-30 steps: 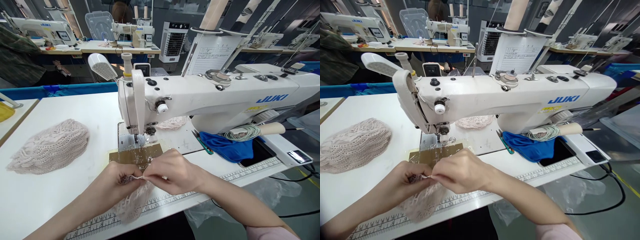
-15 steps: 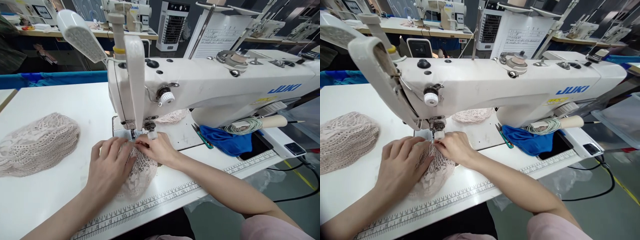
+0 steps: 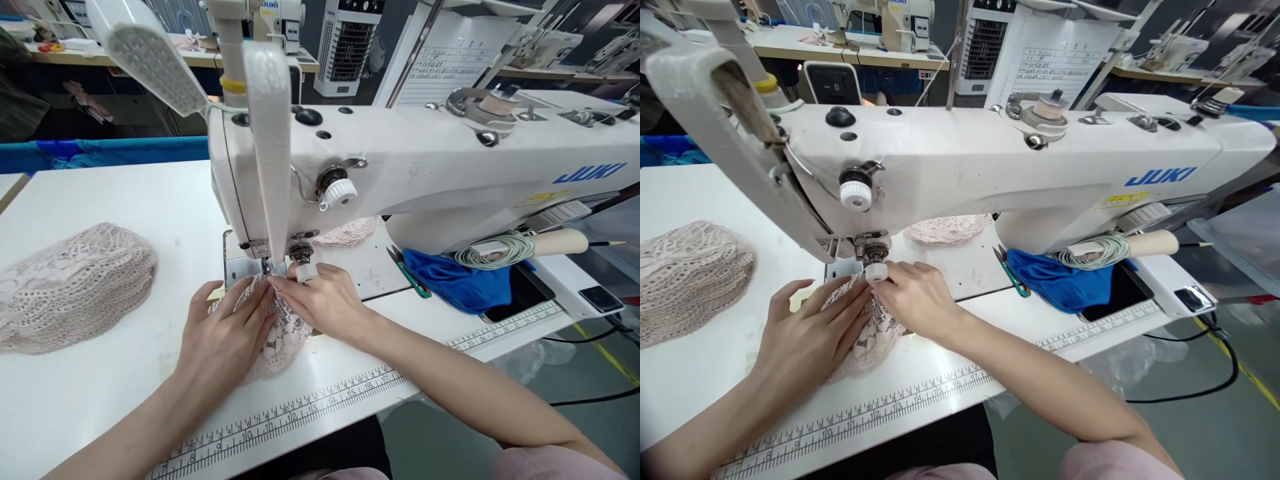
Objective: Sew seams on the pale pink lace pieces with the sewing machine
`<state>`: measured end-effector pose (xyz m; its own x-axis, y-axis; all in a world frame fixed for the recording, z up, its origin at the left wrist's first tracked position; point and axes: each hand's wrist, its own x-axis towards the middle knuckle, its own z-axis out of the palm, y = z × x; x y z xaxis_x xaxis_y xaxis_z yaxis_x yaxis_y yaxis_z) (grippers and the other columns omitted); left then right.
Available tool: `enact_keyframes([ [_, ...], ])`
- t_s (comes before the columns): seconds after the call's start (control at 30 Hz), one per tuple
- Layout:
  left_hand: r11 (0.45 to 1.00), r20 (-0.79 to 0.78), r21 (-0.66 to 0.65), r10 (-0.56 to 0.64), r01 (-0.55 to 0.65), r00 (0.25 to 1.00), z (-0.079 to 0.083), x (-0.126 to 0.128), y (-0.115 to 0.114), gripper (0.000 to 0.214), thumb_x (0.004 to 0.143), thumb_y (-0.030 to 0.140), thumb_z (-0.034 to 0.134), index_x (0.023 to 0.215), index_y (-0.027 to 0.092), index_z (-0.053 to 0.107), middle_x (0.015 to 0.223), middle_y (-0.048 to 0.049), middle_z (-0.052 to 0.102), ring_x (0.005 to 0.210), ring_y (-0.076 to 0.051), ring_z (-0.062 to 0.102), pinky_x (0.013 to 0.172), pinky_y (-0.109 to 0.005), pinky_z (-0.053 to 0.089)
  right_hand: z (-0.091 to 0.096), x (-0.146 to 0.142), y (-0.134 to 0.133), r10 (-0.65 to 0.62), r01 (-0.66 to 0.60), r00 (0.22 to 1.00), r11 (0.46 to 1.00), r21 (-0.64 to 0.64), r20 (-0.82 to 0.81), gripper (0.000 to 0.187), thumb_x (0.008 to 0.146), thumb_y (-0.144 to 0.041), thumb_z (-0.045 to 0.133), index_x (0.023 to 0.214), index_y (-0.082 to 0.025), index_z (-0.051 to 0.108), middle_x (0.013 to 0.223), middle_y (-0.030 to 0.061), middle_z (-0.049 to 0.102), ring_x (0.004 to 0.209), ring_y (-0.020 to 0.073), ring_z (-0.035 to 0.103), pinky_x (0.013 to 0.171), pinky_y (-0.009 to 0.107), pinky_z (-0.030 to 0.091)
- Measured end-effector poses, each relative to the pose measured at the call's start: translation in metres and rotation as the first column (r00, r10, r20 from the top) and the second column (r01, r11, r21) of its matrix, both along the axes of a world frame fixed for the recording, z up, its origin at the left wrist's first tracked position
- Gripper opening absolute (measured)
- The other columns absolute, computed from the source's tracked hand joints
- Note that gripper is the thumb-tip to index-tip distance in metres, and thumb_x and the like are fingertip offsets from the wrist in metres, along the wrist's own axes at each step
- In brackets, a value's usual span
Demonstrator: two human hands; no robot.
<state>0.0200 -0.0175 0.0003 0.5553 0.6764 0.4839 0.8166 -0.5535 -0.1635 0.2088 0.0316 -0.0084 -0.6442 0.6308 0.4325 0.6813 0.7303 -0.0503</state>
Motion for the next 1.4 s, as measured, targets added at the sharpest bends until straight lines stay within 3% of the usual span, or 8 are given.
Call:
enact_keyframes([
  [0.3,0.998,-0.029,-0.032,0.056,-0.057,0.998,-0.0001,0.0038,-0.0019,0.032,0.097,0.029,0.045,0.123,0.017,0.058,0.117,-0.0068,0.069,0.114,-0.025,0.059,0.098,-0.045,0.031,-0.0038,-0.0026,-0.0004,-0.031,0.03,0.991,0.999,0.014,0.129,0.023,0.096,-0.02,0.048,0.106,-0.017,0.069,0.097,0.0042,0.067,0.077,0.0173,0.056,0.062,0.033,0.035],
  [1.07,0.997,-0.043,-0.023,0.068,-0.069,0.997,0.001,0.0059,-0.0003,0.031,0.096,0.029,0.045,0.119,0.015,0.061,0.115,-0.0108,0.069,0.112,-0.026,0.061,0.096,-0.047,0.034,-0.0022,-0.003,-0.0005,-0.067,0.065,0.981,0.998,0.021,0.182,0.025,0.098,-0.023,0.046,0.114,-0.019,0.065,0.109,0.0052,0.065,0.083,0.0184,0.057,0.065,0.033,0.035],
  [1.4,0.998,-0.025,-0.031,0.061,-0.062,0.998,0.0017,0.0039,0.0027,0.031,0.095,0.029,0.047,0.119,0.015,0.062,0.115,-0.0116,0.069,0.107,-0.026,0.063,0.095,-0.046,0.035,-0.0005,-0.004,0.0016,-0.063,0.066,0.985,0.998,-0.014,0.16,0.024,0.098,-0.022,0.047,0.114,-0.019,0.064,0.096,0.0051,0.065,0.084,0.0192,0.055,0.065,0.034,0.035],
])
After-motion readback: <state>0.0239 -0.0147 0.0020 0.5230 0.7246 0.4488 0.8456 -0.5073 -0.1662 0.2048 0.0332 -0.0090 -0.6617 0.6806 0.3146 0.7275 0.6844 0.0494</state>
